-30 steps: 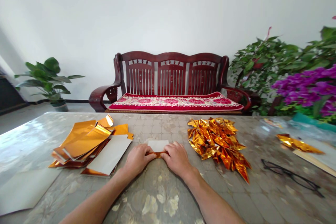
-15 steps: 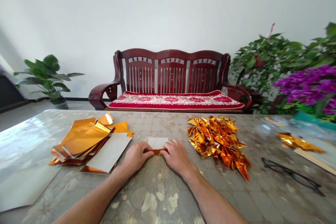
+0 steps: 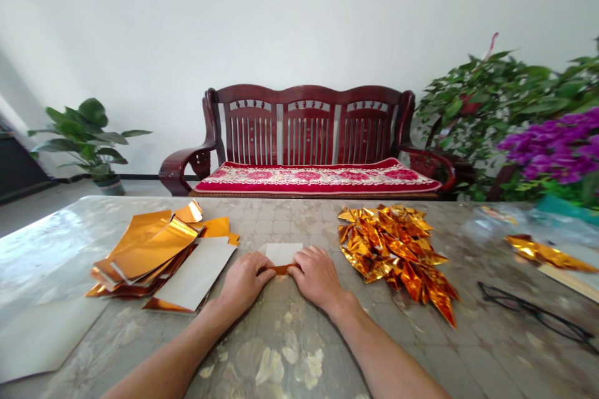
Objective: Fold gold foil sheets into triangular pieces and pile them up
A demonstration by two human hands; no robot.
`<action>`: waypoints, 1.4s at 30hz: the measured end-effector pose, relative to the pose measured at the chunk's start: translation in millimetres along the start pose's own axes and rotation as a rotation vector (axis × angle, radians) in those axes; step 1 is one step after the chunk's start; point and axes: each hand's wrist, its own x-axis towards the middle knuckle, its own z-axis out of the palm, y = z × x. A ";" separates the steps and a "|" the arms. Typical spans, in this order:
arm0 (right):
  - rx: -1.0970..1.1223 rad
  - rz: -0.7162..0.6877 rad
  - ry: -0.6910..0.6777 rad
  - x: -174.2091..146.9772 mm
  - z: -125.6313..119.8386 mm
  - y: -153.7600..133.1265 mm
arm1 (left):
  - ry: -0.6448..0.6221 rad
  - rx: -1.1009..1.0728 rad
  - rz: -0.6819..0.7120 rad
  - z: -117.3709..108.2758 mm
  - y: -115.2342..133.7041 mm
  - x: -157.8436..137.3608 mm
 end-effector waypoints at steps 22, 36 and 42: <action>-0.051 -0.070 0.043 -1.8 1.1 1.1 | 0.044 0.033 0.062 -2.7 1.5 -2.3; -0.044 -0.073 0.047 -2.5 1.1 1.4 | 0.051 -0.013 0.020 -0.2 -1.1 -0.4; -0.053 -0.088 0.054 -2.8 1.3 1.5 | 0.056 -0.003 0.033 -1.3 -1.0 -1.3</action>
